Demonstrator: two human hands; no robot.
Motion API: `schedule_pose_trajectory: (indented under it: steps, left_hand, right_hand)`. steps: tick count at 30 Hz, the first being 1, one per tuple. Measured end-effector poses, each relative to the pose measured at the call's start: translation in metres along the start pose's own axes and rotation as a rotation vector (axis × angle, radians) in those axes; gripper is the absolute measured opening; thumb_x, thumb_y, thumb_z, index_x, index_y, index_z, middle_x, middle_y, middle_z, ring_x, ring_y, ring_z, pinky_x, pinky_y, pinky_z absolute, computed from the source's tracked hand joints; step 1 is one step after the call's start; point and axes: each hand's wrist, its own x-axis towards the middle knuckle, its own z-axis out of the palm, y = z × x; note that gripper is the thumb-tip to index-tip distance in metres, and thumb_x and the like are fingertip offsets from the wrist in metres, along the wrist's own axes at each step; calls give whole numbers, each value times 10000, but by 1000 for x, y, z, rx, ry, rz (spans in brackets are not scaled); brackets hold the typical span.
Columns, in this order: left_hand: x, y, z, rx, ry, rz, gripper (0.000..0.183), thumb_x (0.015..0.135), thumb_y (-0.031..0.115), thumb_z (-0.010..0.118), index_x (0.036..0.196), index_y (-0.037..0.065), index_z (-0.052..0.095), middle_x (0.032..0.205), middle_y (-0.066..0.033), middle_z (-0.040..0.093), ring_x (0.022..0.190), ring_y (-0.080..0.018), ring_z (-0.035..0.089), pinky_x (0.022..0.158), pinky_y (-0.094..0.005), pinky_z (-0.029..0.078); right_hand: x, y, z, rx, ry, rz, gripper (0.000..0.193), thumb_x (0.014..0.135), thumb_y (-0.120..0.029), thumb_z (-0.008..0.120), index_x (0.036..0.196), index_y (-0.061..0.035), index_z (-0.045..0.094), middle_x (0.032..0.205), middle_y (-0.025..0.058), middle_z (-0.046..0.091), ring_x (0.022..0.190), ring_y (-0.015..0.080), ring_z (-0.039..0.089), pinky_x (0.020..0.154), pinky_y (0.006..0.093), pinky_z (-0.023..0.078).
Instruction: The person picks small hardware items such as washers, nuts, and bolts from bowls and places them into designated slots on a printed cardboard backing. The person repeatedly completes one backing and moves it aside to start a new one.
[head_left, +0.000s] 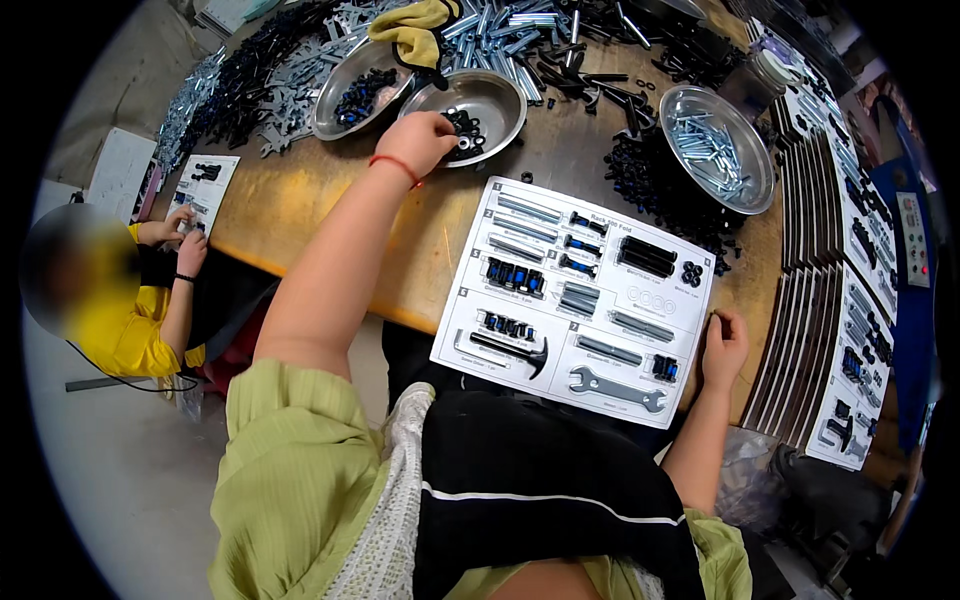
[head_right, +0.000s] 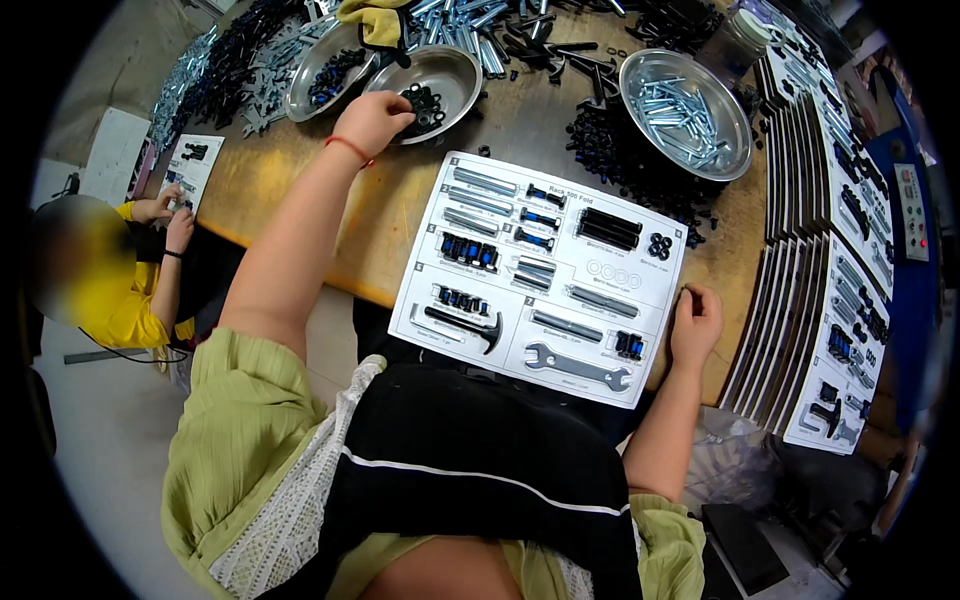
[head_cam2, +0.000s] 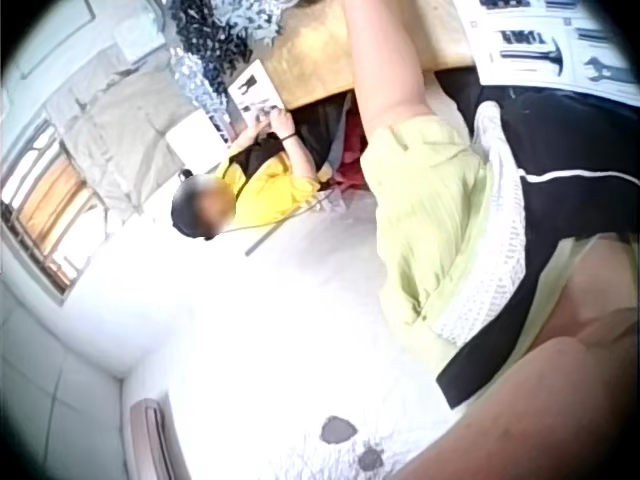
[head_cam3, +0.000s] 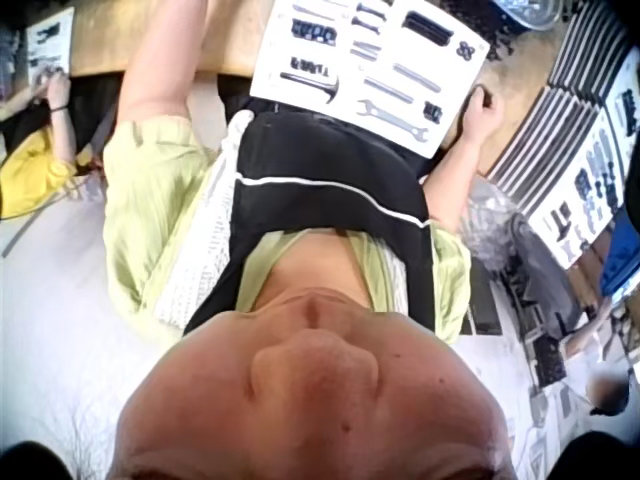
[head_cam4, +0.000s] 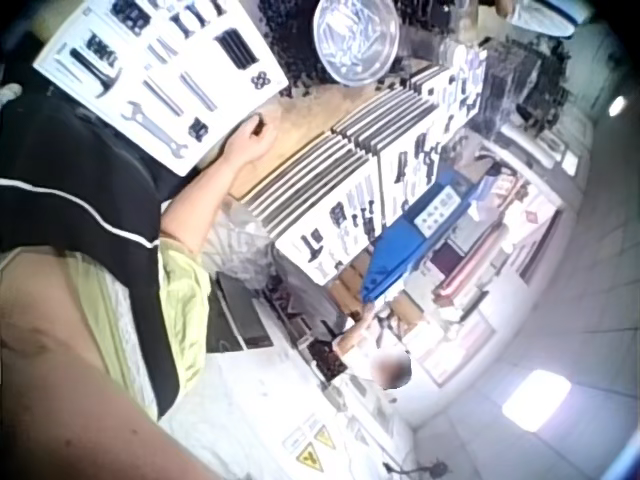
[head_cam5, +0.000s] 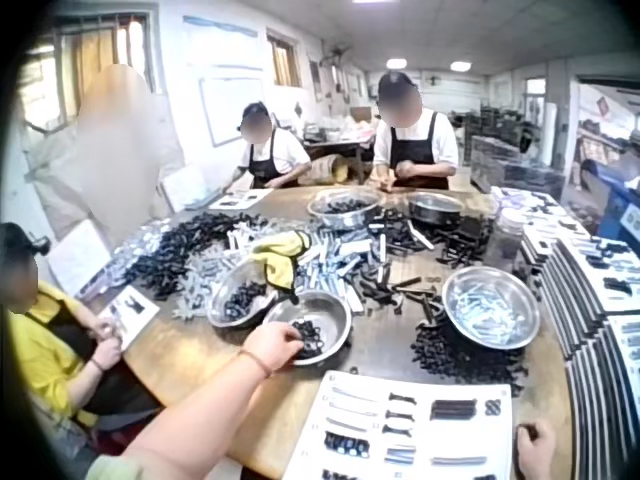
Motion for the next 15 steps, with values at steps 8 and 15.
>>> schedule_pose_trajectory:
  steps: [8,15]
  left_hand:
    - [50,3,9,158,-292,-1,248,786,253,797,907,53,714,917,-149,711,879,-290,673,805,-383,520]
    - [33,12,-6,-427,-187,-110,180,873,165,736,953,13,681,854,-38,708,742,-103,650,671,-257,486]
  right_hand:
    - [1,-12,10,-98,16,-26,50,868,-7,628,909,16,647,810,79,580,711,163,559,661,282,461]
    - [1,-6,5,-79,31,32,78,878,-31,638,937,11,667,828,67,616,741,142,583,683,268,473]
